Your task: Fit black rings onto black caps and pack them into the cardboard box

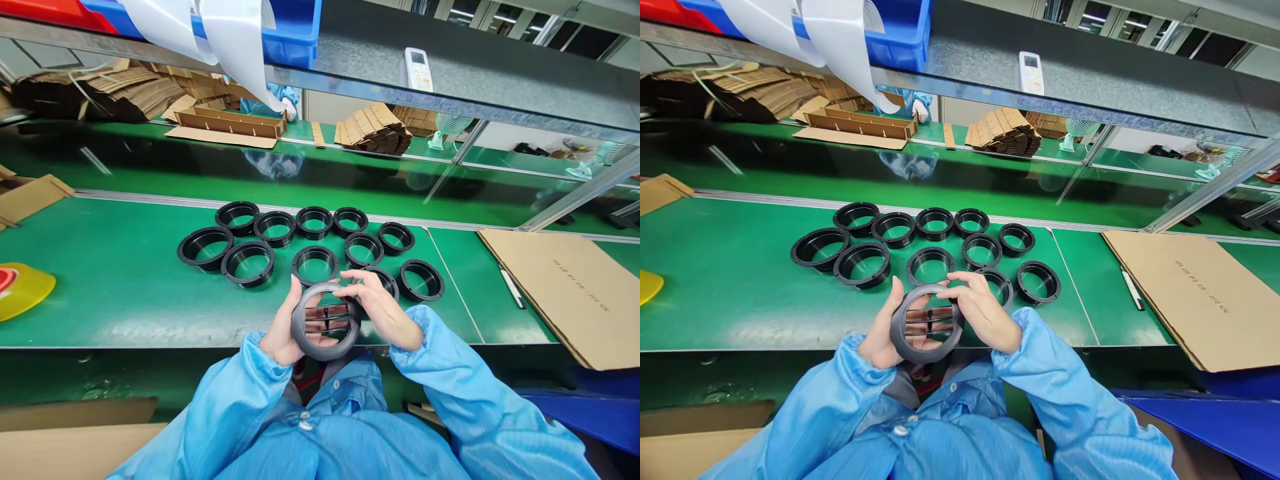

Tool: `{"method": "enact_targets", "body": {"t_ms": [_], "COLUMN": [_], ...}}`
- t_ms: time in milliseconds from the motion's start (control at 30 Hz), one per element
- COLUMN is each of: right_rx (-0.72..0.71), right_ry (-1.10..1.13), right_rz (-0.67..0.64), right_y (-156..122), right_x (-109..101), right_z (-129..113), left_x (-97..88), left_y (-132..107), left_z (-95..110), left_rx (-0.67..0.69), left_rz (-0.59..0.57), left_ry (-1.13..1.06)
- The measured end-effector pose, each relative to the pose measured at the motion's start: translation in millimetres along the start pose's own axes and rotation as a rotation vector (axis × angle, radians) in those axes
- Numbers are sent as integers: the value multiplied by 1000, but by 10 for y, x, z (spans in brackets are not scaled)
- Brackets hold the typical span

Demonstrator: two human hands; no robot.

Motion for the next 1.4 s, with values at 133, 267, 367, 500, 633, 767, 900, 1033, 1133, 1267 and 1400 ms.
{"method": "enact_targets", "body": {"t_ms": [133, 267, 367, 500, 633, 767, 900, 1033, 1133, 1267, 1400], "right_rx": [-2, -261, -445, -282, -129, -53, 101, 127, 111, 126, 36], "right_ry": [-46, -397, -610, -638, -517, -575, -894, -976, -990, -1009, -995], "right_rz": [9, -83, -206, -227, -243, -39, 131, 62, -32, -159, -19], "right_y": [-60, -193, -351, -410, -390, -240, -109, -141, -217, -211, -73], "right_x": [-18, 195, 414, 440, 375, -31, -464, -342, -84, 71, 2], "right_z": [6, -112, -131, -13, 45, 181, 505, 704, 682, 492, 255], "left_x": [7, -56, -89, 18, 223, 283, 114, -98, -267, -447, -546], "left_y": [24, 41, 86, 162, 214, 273, 302, 249, 186, 115, 91], "left_z": [14, -19, -73, -269, -416, -374, -305, -310, -283, -242, -214], "left_rx": [-28, -44, -22, -112, -172, -111, -67, -92, -82, -59, -31], "left_rz": [87, 206, 220, 164, 49, -57, 26, 64, 102, 215, 300], "left_ry": [10, 12, -27, -60, -50, 78, 196, 237, 263, 262, 282]}}
Point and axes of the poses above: each hand's wrist, its own y-axis towards the middle knuckle, its own x-axis out of the palm, z = x × y, the point moved 7 cm from there along y, towards the middle knuckle, and after that the axes turned 13 degrees about y, right-handed, at the moved point
